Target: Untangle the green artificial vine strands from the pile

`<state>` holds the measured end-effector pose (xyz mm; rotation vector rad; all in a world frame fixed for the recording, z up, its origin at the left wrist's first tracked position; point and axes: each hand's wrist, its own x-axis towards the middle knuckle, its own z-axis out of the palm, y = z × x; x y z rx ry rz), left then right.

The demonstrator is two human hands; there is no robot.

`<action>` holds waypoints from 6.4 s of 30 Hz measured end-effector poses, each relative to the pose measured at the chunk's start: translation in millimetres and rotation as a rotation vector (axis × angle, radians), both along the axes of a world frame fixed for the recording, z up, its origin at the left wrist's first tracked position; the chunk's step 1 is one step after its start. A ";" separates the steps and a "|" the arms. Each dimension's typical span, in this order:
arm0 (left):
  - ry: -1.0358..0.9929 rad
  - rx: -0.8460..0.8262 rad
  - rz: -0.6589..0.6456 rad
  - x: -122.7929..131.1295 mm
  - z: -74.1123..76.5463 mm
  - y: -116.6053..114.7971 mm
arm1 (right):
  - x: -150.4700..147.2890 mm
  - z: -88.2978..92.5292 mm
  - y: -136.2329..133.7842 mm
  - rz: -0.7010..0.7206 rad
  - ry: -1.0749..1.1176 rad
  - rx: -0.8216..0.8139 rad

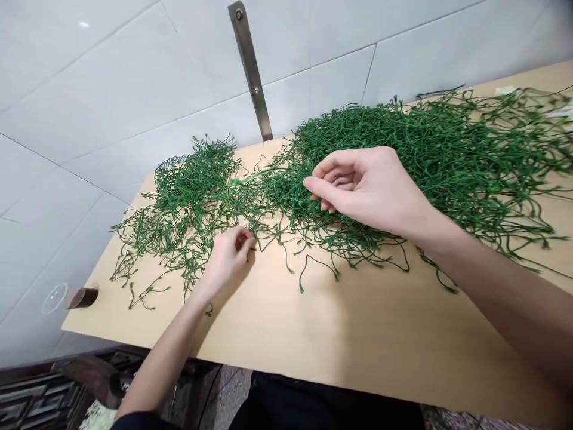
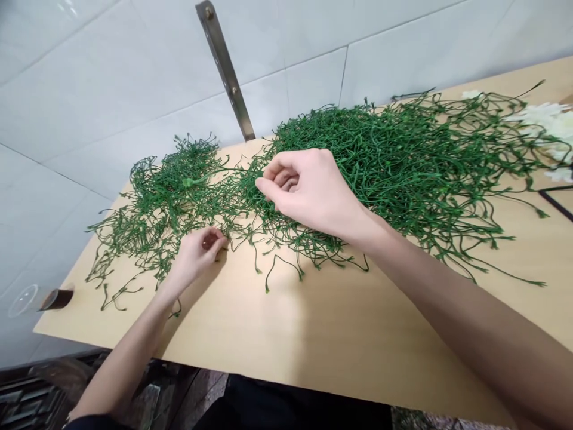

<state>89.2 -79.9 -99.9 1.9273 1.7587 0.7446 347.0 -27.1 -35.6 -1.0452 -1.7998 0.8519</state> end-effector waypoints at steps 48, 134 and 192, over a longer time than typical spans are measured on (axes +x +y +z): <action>-1.180 -0.021 -0.106 56.1 -27.6 16.0 | 0.3 -26.0 15.1 0.477 -0.309 -0.201; -1.058 -0.175 -0.051 56.5 -26.9 0.8 | -2.6 -20.0 6.9 0.301 -0.213 -0.098; -0.723 -0.250 -0.230 54.6 -23.8 -0.2 | -10.6 -33.0 6.2 0.606 -0.279 -0.415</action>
